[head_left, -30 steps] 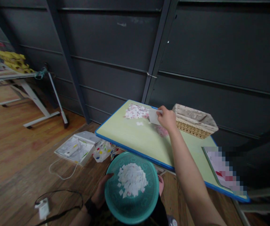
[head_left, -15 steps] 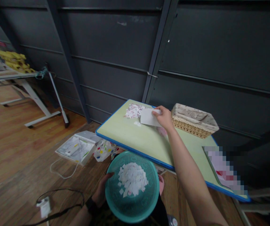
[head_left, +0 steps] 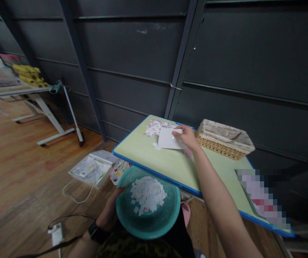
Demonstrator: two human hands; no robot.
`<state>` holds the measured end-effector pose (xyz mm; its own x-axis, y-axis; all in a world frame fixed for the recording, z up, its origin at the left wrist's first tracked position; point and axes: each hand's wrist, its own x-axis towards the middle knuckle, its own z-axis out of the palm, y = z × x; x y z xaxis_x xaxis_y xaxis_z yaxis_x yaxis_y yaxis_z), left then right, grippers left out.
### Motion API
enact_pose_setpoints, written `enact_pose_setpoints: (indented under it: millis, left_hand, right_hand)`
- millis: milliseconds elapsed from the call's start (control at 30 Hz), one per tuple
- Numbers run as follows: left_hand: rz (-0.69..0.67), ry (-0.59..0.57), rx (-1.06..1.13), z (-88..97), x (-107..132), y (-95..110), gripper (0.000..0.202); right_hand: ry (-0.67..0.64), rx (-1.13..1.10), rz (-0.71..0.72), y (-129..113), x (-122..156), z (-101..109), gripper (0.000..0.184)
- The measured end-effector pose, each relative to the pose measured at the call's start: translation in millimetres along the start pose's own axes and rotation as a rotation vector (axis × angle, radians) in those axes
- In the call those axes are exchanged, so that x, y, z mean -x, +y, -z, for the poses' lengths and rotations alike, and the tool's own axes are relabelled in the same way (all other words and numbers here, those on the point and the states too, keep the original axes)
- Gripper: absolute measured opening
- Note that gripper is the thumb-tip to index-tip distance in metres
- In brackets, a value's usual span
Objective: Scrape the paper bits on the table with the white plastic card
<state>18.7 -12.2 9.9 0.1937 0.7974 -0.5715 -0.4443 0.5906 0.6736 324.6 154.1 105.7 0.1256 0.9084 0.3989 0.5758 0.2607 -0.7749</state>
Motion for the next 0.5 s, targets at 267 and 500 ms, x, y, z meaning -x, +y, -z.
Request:
enact_pose_setpoints:
  millis: [267, 500]
  left_hand:
    - [-0.034, 0.076, -0.059, -5.3, 9.8, 18.2, 0.020]
    - [-0.031, 0.034, -0.048, -5.1, 12.8, 25.5, 0.026]
  right_hand:
    - [-0.307, -0.299, -0.206, -15.8, 15.6, -9.5, 0.033]
    - [-0.516, -0.424, -0.179, -18.5, 15.7, -20.9, 0.033]
